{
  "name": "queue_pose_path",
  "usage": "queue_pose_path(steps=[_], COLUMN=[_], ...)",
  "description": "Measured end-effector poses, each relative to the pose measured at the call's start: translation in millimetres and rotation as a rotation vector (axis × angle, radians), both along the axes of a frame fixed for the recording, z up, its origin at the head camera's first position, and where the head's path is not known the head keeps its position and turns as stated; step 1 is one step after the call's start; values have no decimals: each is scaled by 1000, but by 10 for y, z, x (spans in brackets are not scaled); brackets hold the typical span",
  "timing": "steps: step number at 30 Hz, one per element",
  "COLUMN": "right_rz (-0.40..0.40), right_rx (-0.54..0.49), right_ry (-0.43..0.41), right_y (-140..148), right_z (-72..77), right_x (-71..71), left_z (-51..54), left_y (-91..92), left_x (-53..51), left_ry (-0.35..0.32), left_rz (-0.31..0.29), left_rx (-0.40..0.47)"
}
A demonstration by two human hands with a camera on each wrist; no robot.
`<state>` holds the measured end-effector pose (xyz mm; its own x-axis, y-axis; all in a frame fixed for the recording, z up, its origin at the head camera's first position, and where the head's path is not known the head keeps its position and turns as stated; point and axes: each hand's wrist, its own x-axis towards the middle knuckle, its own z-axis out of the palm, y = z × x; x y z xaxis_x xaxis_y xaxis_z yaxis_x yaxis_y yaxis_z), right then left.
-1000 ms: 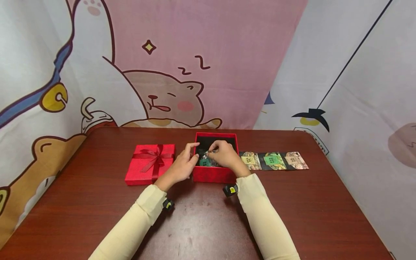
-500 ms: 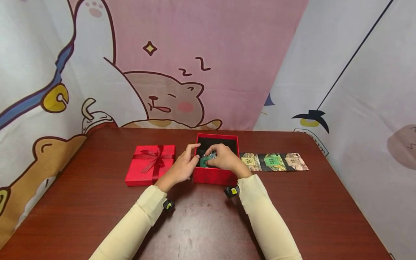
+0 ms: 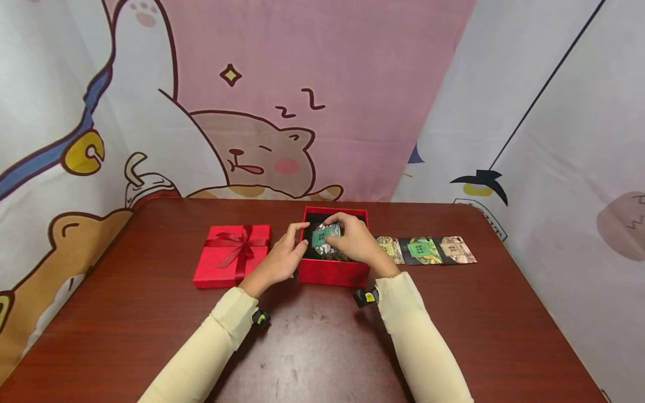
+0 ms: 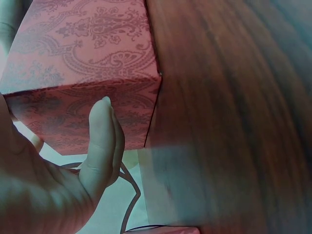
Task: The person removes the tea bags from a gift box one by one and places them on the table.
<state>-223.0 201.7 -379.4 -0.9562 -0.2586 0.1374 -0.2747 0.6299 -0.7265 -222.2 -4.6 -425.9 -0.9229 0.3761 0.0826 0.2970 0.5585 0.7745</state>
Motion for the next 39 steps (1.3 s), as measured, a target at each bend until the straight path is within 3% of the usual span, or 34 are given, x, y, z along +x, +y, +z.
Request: queue_pose_path(steps=[9, 18, 26, 39], right_rz=[-39, -72, -122, -180], right_rx=[-60, -124, -128, -164], right_ry=[23, -8, 45, 40], right_y=[152, 347, 494, 800], right_z=[79, 148, 240, 238], right_x=[91, 192, 326, 501], left_z=[-17, -20, -23, -22], left_y=[18, 1, 6, -1], left_x=[-6, -1, -5, 0], left_ry=[20, 24, 21, 18], left_rz=[19, 14, 16, 8], left_rx=[-7, 7, 0, 6])
